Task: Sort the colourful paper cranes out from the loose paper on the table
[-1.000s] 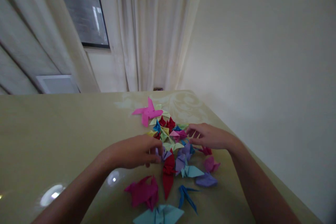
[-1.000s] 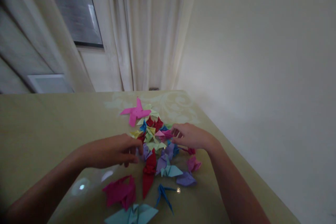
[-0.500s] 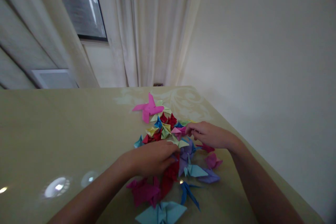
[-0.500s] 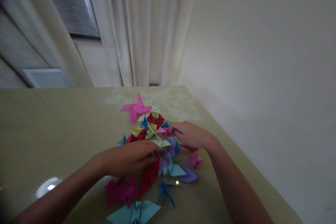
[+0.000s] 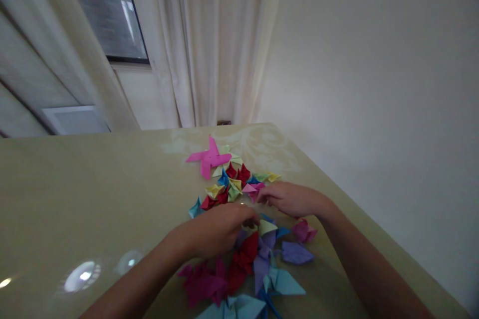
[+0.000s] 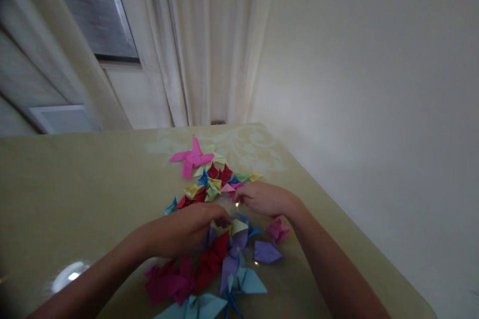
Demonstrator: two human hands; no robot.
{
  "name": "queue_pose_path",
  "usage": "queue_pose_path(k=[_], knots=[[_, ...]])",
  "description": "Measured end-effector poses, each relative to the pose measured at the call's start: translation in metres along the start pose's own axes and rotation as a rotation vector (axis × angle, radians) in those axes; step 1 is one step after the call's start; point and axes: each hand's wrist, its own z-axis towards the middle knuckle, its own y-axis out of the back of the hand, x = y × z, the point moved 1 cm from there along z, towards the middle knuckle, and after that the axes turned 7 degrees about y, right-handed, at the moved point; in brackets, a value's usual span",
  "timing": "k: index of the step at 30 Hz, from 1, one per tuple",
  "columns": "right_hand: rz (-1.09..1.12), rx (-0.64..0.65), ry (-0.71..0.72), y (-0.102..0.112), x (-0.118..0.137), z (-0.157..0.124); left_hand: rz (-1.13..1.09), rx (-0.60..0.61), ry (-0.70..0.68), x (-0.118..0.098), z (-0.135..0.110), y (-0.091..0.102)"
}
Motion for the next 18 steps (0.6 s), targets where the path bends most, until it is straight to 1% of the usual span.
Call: queue_pose_path(k=[3,5,7,9,11,13,14,16,18], knots=[[-0.007,-0.02,0.027,-0.003,0.0,0.003,0.027,-0.104,-0.03,0.001,0.002,-0.001],[-0.005,-0.077,0.039,-0.004,0.0,0.005,0.082,-0.131,-0.055,0.003,0.004,0.0],[-0.029,-0.128,0.013,-0.005,-0.002,0.005,0.133,-0.19,-0.045,0.008,0.006,0.003],[-0.041,-0.136,-0.002,-0.004,-0.004,0.004,0.168,-0.321,0.006,0.022,0.008,0.01],[-0.026,-0.146,0.013,-0.001,-0.008,0.002,0.164,-0.465,0.064,0.043,0.01,0.016],[-0.025,-0.226,0.007,0.002,-0.015,0.002,0.136,-0.546,0.109,0.067,0.012,0.018],[-0.044,-0.292,-0.008,0.003,-0.02,0.004,0.124,-0.552,0.122,0.079,0.013,0.018],[-0.117,-0.425,-0.048,0.002,-0.033,0.01,0.107,-0.515,0.127,0.097,0.015,0.015],[-0.192,-0.498,-0.109,-0.002,-0.047,0.018,0.071,-0.459,0.119,0.107,0.018,0.011]])
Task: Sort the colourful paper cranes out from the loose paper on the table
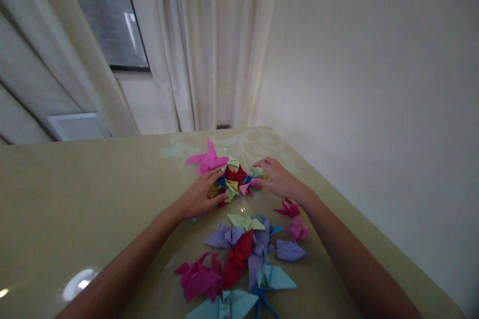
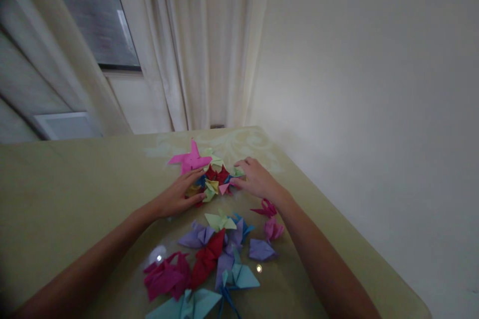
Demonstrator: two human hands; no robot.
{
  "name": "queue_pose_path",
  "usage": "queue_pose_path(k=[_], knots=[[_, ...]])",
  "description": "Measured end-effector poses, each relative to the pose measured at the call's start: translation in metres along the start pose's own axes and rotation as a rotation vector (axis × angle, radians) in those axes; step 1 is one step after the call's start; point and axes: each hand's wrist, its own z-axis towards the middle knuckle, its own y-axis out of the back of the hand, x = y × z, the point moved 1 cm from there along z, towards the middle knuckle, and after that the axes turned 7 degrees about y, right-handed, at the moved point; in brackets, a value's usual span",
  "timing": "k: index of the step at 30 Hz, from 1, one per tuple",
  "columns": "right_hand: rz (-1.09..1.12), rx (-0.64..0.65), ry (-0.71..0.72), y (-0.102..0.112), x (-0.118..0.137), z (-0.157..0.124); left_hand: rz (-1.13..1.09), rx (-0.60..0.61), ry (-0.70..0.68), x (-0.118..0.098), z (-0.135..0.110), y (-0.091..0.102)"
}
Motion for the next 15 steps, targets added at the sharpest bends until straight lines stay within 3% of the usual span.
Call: queue_pose_path(k=[4,6,10,15], knots=[[-0.007,0.139,-0.127,-0.024,-0.015,0.009,-0.105,0.08,0.007,-0.002,0.006,-0.006],[0.071,0.206,-0.08,-0.029,-0.015,0.011,-0.134,0.105,0.013,-0.005,0.008,-0.006],[0.211,0.162,0.115,-0.028,-0.01,0.012,-0.192,0.104,0.007,-0.008,0.009,-0.006],[0.174,0.134,0.098,-0.036,-0.014,0.014,-0.219,0.034,0.012,-0.005,0.011,-0.008]])
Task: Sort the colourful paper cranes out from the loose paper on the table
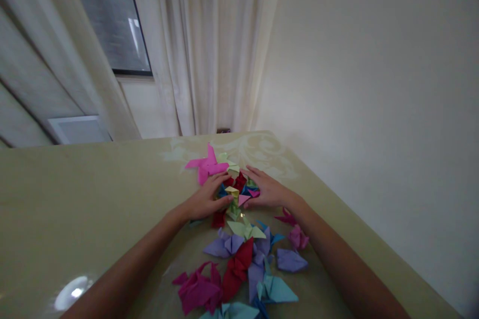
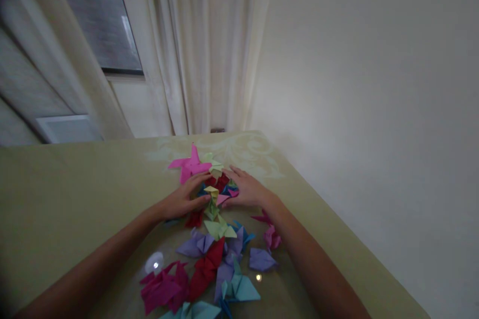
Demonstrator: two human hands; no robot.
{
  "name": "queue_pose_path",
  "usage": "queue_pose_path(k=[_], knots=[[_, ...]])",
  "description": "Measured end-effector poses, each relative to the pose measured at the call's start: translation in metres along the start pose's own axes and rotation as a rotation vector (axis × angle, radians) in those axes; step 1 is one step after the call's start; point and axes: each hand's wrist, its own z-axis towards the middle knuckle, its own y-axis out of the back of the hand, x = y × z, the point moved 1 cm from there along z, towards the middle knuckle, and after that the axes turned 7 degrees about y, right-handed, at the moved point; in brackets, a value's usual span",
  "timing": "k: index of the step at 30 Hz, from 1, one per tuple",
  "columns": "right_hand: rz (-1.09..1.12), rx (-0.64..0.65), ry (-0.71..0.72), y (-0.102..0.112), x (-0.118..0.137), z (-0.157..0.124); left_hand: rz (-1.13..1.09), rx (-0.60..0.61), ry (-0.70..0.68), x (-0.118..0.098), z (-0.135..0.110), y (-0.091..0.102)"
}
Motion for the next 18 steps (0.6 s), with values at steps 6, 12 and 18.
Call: queue_pose_path(k=[6,12,18], knots=[[0.114,0.053,0.139,-0.004,0.004,0.002,-0.086,0.072,-0.059,-0.004,-0.001,0.001],[0.172,0.014,0.187,-0.002,0.02,0.003,-0.006,0.07,-0.078,-0.013,-0.006,0.005],[0.185,0.035,0.209,-0.008,0.027,0.006,0.163,0.14,-0.087,-0.018,-0.01,0.0]])
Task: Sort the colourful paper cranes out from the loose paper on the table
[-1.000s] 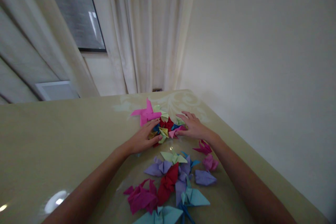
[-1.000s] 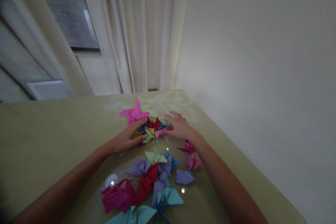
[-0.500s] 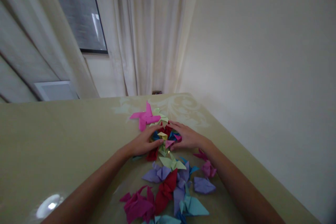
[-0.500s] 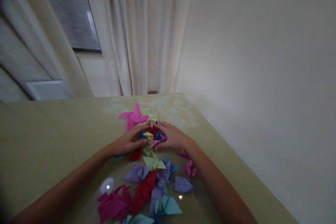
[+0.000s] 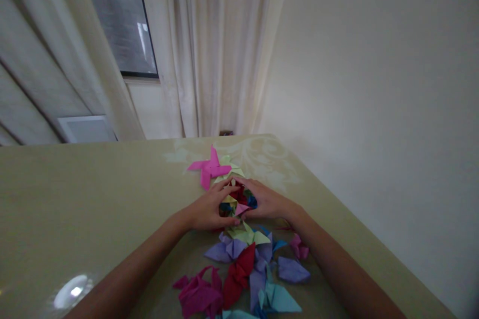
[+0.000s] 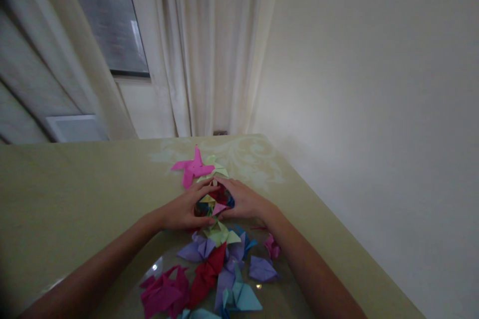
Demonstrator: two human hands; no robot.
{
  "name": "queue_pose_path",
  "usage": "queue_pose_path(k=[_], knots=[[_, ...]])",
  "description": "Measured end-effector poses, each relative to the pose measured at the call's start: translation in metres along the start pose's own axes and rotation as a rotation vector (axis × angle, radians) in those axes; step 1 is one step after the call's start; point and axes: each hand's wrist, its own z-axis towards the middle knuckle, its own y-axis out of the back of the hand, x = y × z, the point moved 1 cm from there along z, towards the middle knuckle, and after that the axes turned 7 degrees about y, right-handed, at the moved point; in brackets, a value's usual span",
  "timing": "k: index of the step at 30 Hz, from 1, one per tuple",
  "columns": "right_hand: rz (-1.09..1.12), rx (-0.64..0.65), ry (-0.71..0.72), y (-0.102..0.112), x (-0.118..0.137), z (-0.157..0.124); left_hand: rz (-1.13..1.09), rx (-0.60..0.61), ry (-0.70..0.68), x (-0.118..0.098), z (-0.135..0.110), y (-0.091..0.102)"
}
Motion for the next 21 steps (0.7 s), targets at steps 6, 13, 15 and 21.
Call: queue_pose_path(k=[6,13,15,21], knots=[[-0.091,0.013,-0.158,0.034,0.005,-0.017,0.04,-0.012,0.0,-0.009,-0.002,0.003],[-0.114,0.114,-0.326,0.058,-0.001,-0.041,0.138,0.02,-0.011,-0.016,-0.004,0.001],[-0.11,0.121,-0.358,0.053,-0.002,-0.038,0.152,0.016,-0.01,-0.018,-0.004,0.0],[-0.089,0.078,-0.324,0.048,0.002,-0.032,0.21,0.01,-0.032,-0.021,-0.002,-0.002]])
